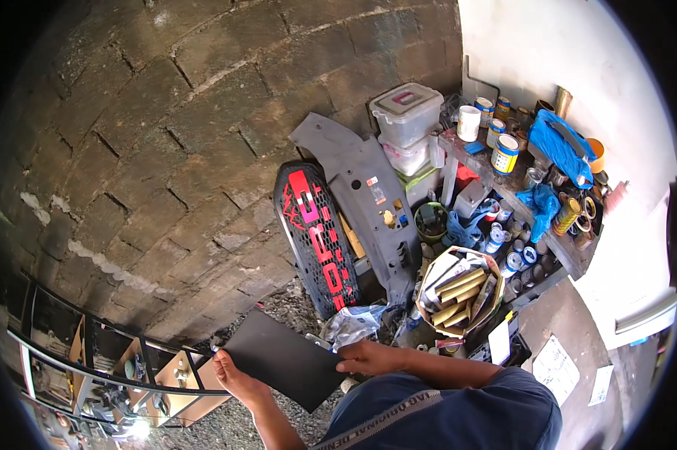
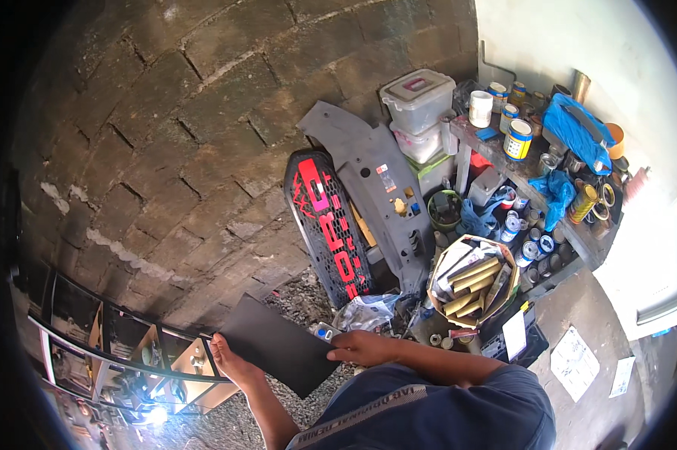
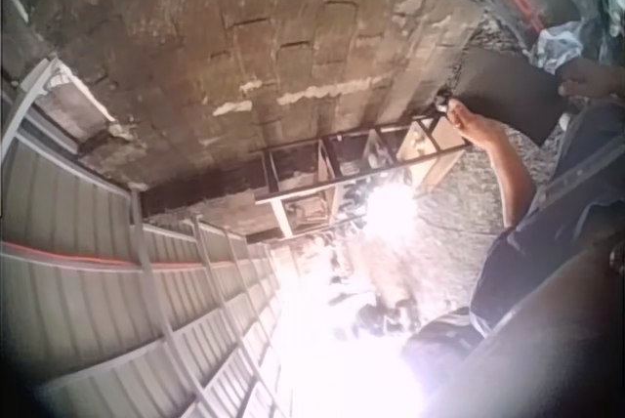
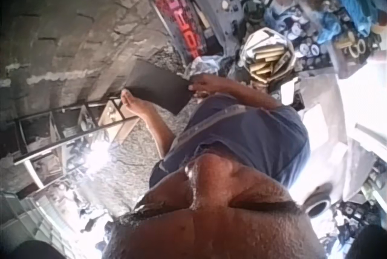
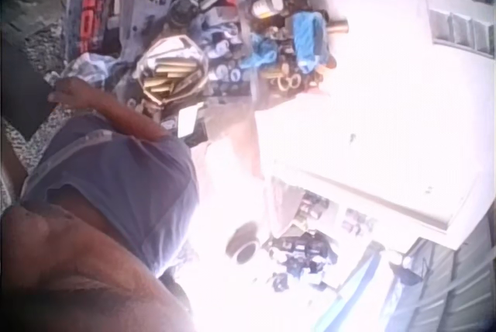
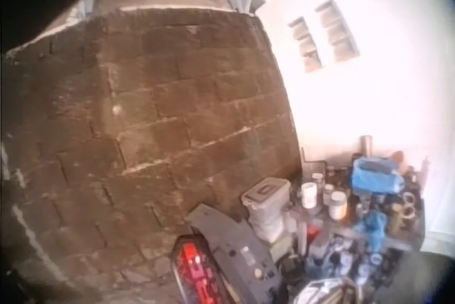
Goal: The person selects sheets of sandpaper from a bin, dips the paper into a bucket of water, and sands the masked surface of a car bumper.
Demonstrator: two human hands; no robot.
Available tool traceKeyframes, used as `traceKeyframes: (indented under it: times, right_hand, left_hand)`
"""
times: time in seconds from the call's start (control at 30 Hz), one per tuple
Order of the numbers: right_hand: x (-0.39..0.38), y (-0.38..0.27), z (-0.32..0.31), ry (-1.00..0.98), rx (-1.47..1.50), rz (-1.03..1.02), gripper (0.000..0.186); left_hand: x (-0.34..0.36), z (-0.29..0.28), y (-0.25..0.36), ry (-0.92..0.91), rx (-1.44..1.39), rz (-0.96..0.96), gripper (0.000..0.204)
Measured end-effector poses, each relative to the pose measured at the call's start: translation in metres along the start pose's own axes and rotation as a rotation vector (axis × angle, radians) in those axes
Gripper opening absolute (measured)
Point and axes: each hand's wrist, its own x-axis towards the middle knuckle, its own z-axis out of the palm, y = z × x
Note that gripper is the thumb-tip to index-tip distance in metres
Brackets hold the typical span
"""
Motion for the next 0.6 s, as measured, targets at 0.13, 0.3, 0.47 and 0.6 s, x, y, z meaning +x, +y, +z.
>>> traceKeyframes:
  times: [0.13, 0.3, 0.47, 0.6]
  right_hand:
    - [0.002, 0.007, 0.004, -0.019, 0.119, 0.086, 0.043]
    - [-0.003, 0.011, 0.003, -0.011, 0.145, 0.068, 0.044]
    - [-0.002, 0.010, 0.006, 0.007, 0.208, 0.115, 0.043]
    - [-0.004, 0.006, 0.000, 0.042, 0.225, 0.086, 0.042]
  left_hand:
    - [0.012, -0.025, -0.014, -0.156, -0.070, 0.034, 0.018]
    - [0.008, -0.016, -0.009, -0.020, -0.080, -0.052, 0.019]
    - [0.008, -0.029, -0.021, -0.002, -0.149, -0.024, 0.022]
    - [0.007, -0.029, -0.021, 0.012, -0.185, -0.056, 0.022]
